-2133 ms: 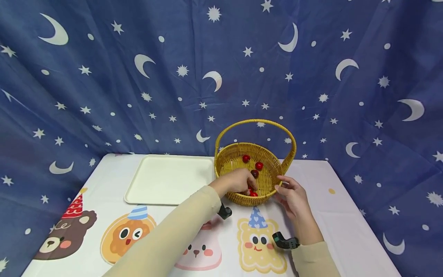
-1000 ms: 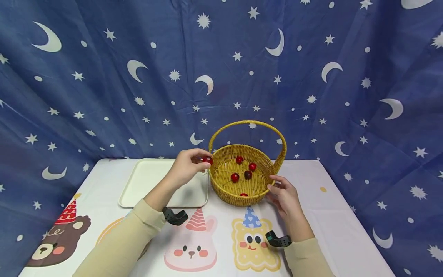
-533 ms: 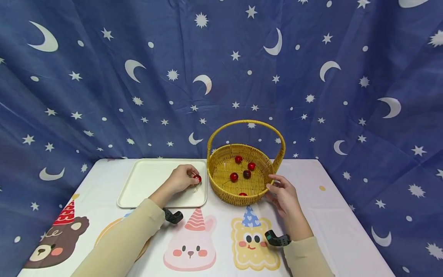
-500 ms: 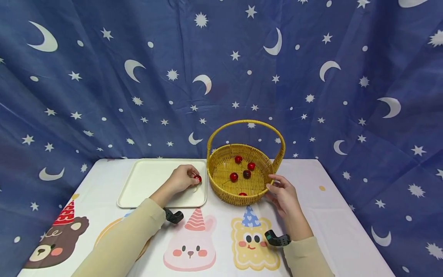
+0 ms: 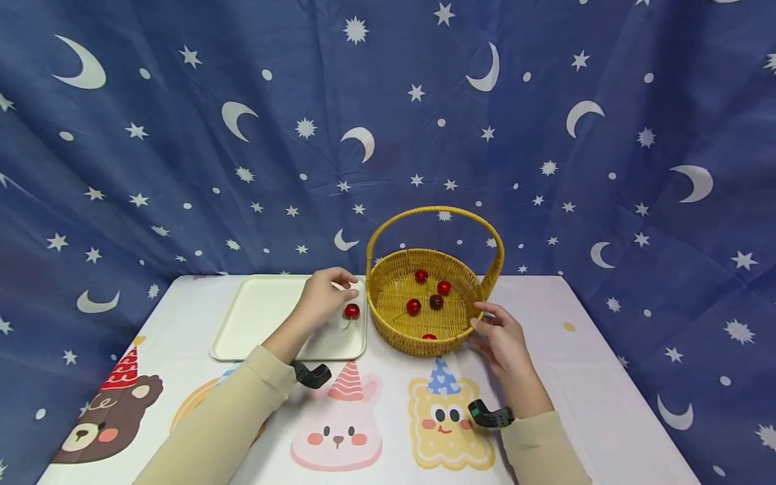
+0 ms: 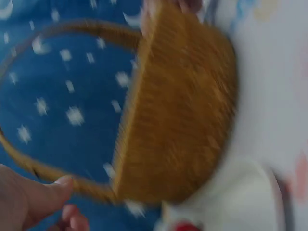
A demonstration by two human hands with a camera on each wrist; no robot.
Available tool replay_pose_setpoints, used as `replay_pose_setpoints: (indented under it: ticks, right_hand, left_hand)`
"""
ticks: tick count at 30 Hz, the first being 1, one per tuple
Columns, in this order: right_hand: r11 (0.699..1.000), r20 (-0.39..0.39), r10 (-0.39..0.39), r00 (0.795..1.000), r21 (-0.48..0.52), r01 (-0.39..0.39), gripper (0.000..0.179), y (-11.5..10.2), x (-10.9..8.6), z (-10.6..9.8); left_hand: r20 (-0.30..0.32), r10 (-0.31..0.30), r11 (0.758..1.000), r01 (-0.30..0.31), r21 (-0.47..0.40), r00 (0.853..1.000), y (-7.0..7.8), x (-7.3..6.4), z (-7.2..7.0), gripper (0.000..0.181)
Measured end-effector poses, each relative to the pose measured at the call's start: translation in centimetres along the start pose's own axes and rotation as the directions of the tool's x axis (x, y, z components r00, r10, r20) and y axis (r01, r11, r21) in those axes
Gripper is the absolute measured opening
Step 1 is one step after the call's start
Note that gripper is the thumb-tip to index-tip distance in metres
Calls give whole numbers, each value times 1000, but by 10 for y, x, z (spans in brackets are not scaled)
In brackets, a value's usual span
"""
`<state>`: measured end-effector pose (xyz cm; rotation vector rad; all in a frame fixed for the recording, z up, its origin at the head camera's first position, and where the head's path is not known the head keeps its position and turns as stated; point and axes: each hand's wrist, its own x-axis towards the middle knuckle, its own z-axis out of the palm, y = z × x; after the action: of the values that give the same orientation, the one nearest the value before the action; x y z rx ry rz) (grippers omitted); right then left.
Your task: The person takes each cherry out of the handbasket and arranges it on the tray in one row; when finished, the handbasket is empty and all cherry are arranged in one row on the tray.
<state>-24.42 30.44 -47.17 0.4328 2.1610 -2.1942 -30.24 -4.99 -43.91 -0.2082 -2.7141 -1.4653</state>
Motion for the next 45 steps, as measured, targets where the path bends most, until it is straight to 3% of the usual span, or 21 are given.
replay_pose_setpoints:
  ticks: [3,7,11,17,22,28,31,36,39,45]
  right_hand:
    - [1000,-8,7,1000,-9,-7,41,1,0,-2]
    - [1000,-12,15,1000,-10,-15,41,3,1,-2]
    - [1000,-6,19,1000,-9,-19,43,3,1,-1]
    - [1000,11,24,1000,-5,-24,41,1,-1,-3]
    - [1000,18,21,1000,2,-21,39,1,-3,-3]
    - [1000,17,9,1000,14,-9,37,1,0,-2]
    - [1000,13,12,1000,-2,-12,40,0,0,-3]
    - [1000,7,15,1000,-9,-14,42,-1,0,-2]
    - [1000,5,15,1000,-12,-15,42,-1,-1,-2]
    - [1000,7,17,1000,0,-17,40,0,-1,-1]
  left_hand:
    - [58,103,991,-97,-86,993,29,-7,6,13]
    - [200,192,977,-168,-130,961,51,-10,25,19]
    - [307,182,981,-152,-119,934,55,2,51,27]
    - [407,118,991,-133,8,906,50,29,79,41]
    - [430,9,994,-56,96,903,51,39,85,47]
    - [460,-28,989,-41,139,888,50,47,92,42]
    - [474,-10,971,-104,213,881,50,48,98,41]
    - [521,42,902,-257,347,853,49,45,108,42]
    - [523,72,900,-281,332,849,48,44,111,33]
    - [428,194,959,-263,107,883,50,36,101,23]
